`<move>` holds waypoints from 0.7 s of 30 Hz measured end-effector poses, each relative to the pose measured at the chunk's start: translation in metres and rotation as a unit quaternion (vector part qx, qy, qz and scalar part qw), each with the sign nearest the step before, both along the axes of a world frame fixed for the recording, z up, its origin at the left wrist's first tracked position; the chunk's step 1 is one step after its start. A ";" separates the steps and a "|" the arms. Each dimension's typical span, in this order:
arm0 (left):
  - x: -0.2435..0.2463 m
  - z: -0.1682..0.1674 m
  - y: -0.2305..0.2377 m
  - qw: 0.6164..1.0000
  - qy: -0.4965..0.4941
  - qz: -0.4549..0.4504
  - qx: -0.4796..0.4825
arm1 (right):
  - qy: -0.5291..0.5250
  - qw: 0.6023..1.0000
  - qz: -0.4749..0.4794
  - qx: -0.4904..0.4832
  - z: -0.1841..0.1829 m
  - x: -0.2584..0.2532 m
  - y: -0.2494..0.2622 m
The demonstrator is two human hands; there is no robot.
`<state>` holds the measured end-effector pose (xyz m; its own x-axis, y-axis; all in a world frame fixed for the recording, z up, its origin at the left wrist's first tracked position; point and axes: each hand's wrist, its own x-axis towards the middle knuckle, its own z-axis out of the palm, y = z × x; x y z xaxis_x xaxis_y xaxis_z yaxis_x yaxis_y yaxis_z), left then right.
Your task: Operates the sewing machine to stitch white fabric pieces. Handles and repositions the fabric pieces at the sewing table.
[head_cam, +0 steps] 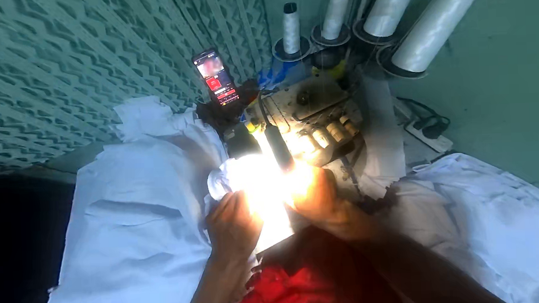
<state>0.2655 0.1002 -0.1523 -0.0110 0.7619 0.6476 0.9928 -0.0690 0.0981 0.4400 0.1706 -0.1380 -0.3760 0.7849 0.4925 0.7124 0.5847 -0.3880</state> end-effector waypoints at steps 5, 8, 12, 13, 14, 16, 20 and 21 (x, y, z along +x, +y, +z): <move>-0.005 0.009 -0.005 1.000 -0.006 -0.014 0.000 | -0.015 0.999 -0.022 0.019 0.008 0.010 -0.008; -0.023 0.044 -0.030 0.994 -0.049 -0.069 -0.063 | 0.045 0.997 -0.011 -0.064 0.020 0.043 -0.017; -0.055 0.113 -0.077 0.975 -0.026 -0.197 -0.104 | 0.210 0.956 0.200 -0.045 0.061 0.068 -0.035; -0.059 0.132 -0.087 0.967 -0.025 -0.224 -0.119 | 0.218 0.930 0.289 -0.057 0.075 0.067 -0.042; -0.060 0.149 -0.093 0.959 -0.025 -0.247 -0.135 | 0.204 0.903 0.372 -0.070 0.088 0.062 -0.048; -0.062 0.170 -0.100 0.947 -0.025 -0.278 -0.159 | 0.124 0.874 0.464 -0.074 0.101 0.044 -0.059; -0.095 0.165 -0.109 0.955 0.021 -0.247 -0.161 | -0.033 0.923 0.381 -0.040 0.078 0.028 -0.042; -0.114 0.158 -0.113 0.962 0.057 -0.210 -0.165 | -0.050 0.940 0.336 -0.040 0.060 0.034 -0.030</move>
